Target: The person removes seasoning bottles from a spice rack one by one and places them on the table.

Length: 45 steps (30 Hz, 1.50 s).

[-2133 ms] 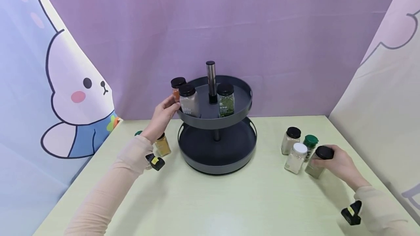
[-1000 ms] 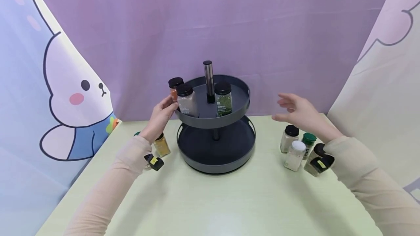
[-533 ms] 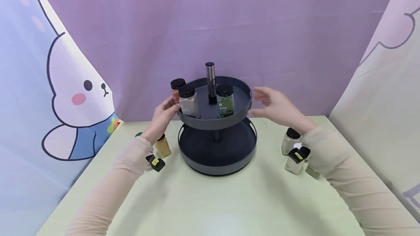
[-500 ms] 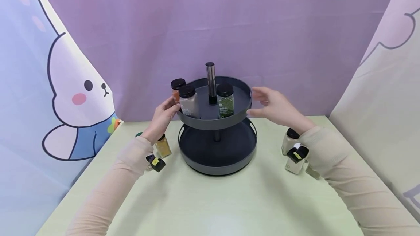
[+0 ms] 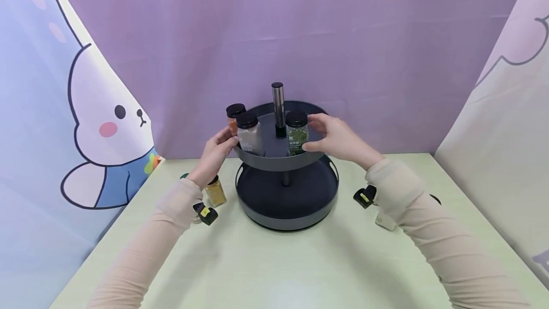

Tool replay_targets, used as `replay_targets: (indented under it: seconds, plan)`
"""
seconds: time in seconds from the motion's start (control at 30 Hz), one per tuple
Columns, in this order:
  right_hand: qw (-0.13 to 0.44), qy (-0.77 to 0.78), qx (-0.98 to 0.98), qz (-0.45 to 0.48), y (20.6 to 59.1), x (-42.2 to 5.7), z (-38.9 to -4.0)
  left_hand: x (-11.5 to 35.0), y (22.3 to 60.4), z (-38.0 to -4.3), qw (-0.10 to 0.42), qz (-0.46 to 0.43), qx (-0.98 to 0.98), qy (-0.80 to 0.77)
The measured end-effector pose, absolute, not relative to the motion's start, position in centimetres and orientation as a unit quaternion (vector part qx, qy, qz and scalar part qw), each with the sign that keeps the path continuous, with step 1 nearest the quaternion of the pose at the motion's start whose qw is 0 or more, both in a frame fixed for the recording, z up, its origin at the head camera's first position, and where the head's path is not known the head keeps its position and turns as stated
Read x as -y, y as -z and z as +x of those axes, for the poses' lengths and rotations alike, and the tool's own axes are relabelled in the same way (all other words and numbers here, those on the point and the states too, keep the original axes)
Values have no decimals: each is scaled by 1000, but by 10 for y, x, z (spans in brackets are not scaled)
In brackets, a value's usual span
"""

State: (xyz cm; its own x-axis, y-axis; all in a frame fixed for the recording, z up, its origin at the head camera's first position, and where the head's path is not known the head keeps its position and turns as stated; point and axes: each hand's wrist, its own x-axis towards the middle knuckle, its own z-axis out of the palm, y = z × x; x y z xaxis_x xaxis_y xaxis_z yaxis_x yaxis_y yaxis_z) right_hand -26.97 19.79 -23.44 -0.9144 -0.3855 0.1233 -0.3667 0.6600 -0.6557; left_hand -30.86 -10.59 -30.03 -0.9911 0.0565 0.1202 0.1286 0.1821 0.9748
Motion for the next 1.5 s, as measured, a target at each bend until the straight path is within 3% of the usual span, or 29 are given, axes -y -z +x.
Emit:
replay_targets:
  seconds: [0.5, 0.8, 1.5]
  plan:
    - [1, 336, -923, -189, 238, -174, -281, 104, 300, -308, 35, -59, 763, 642]
    - [33, 334, -928, -162, 235, -172, -281, 103, 301, -308, 34, -57, 764, 642]
    - [2, 341, -927, -155, 238, -173, -279, 103, 289, -297, 16, -49, 763, 645]
